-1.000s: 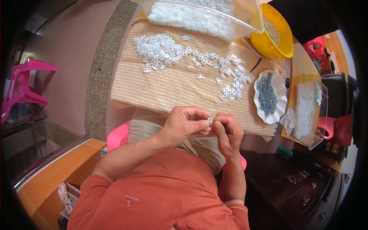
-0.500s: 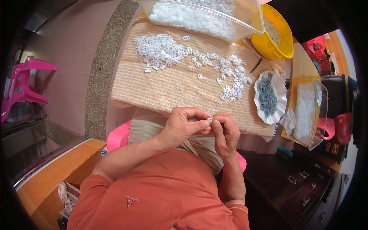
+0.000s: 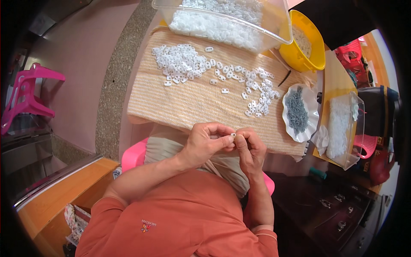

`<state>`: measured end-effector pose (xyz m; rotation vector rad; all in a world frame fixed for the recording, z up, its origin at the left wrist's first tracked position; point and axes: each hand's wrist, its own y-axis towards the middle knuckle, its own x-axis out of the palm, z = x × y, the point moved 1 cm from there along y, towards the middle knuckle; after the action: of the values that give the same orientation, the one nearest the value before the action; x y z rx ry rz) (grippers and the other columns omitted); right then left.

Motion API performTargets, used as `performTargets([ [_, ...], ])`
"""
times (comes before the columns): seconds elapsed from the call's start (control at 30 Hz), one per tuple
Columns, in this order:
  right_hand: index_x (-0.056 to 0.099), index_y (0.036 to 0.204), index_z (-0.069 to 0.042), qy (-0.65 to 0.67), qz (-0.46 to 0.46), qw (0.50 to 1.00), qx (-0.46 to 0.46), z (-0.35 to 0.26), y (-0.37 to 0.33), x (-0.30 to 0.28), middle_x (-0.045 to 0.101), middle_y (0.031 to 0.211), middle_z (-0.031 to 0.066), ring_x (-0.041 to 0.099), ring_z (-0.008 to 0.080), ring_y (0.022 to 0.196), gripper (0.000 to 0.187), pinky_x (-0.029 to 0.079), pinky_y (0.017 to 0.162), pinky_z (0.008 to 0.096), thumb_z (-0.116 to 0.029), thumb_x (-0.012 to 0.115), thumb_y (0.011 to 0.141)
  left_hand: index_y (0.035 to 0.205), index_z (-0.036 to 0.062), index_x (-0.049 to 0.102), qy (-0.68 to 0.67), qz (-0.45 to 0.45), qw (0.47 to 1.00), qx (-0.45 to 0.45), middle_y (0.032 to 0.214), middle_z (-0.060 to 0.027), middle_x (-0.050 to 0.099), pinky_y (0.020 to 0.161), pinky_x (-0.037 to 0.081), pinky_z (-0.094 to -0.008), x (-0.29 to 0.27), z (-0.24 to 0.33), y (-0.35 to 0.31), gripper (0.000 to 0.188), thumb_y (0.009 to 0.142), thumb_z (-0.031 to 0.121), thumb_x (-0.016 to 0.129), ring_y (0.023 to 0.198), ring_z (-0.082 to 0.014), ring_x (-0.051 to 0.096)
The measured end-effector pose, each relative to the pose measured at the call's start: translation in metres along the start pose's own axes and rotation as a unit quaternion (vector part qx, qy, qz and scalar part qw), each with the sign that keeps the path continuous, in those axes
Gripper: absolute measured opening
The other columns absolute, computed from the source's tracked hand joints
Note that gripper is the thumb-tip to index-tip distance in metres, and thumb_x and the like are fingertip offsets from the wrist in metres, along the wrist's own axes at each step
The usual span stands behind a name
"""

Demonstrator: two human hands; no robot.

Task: Inspecting, trimming, and sorting small white plastic components at a workbench.

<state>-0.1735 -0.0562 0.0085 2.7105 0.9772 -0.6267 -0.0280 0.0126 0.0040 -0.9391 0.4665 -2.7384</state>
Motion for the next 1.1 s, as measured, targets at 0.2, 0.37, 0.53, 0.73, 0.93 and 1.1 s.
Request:
performTargets([
  [0.2, 0.059, 0.087, -0.003, 0.061, 0.010, 0.996, 0.057, 0.010, -0.001, -0.002, 0.059, 0.087, 0.0107, 0.057, 0.0275, 0.083, 0.009, 0.045, 0.073, 0.0355, -0.010, 0.053, 0.086, 0.102, -0.0013, 0.064, -0.018, 0.006, 1.000, 0.006, 0.079, -0.0048, 0.067, 0.055, 0.044, -0.0177, -0.001, -0.001, 0.002, 0.018, 0.088, 0.009, 0.066, 0.066, -0.0058, 0.060],
  [0.37, 0.061, 0.090, -0.001, 0.095, 0.017, 0.995, 0.039, 0.016, -0.001, -0.003, 0.058, 0.089, 0.0078, 0.055, 0.0170, 0.077, 0.011, 0.044, 0.068, 0.0273, -0.009, 0.054, 0.092, 0.101, -0.0018, 0.064, -0.036, 0.007, 0.999, -0.014, 0.080, -0.0052, 0.066, 0.062, 0.049, -0.0208, -0.002, -0.001, 0.002, 0.016, 0.088, 0.008, 0.066, 0.069, -0.0079, 0.061],
  [0.53, 0.061, 0.091, 0.001, 0.122, -0.001, 0.992, 0.018, 0.017, 0.001, -0.007, 0.057, 0.091, 0.0049, 0.053, 0.0079, 0.073, 0.010, 0.043, 0.063, 0.0204, -0.007, 0.058, 0.094, 0.100, -0.0020, 0.065, -0.050, 0.008, 0.999, -0.015, 0.083, -0.0058, 0.067, 0.068, 0.053, -0.0234, -0.004, 0.000, 0.002, 0.016, 0.088, 0.008, 0.066, 0.072, -0.0097, 0.063],
  [0.73, 0.062, 0.092, 0.002, 0.108, -0.015, 0.994, 0.012, 0.012, 0.004, -0.010, 0.058, 0.090, 0.0047, 0.054, 0.0079, 0.073, 0.010, 0.044, 0.064, 0.0205, -0.007, 0.058, 0.094, 0.100, -0.0026, 0.064, -0.057, 0.004, 0.998, -0.018, 0.086, -0.0065, 0.067, 0.070, 0.054, -0.0246, -0.004, 0.004, 0.001, 0.016, 0.088, 0.007, 0.066, 0.074, -0.0109, 0.064],
  [0.93, 0.061, 0.091, 0.002, 0.039, -0.049, 0.998, 0.004, 0.005, 0.018, -0.025, 0.057, 0.088, 0.0039, 0.055, 0.0079, 0.073, 0.010, 0.046, 0.065, 0.0208, -0.007, 0.057, 0.094, 0.102, -0.0048, 0.062, -0.077, -0.005, 0.997, -0.017, 0.089, -0.0078, 0.066, 0.071, 0.055, -0.0248, -0.006, 0.007, 0.002, 0.018, 0.088, 0.006, 0.064, 0.077, -0.0120, 0.064],
  [1.1, 0.061, 0.089, 0.002, -0.065, 0.045, 0.996, 0.029, 0.000, 0.061, -0.042, 0.058, 0.076, 0.0016, 0.053, 0.0073, 0.062, 0.008, 0.046, 0.057, 0.0224, -0.006, 0.062, 0.089, 0.100, -0.0035, 0.062, -0.104, 0.026, 0.994, -0.026, 0.087, -0.0081, 0.066, 0.070, 0.055, -0.0262, -0.006, 0.012, 0.001, 0.017, 0.087, 0.006, 0.066, 0.075, -0.0131, 0.064],
])
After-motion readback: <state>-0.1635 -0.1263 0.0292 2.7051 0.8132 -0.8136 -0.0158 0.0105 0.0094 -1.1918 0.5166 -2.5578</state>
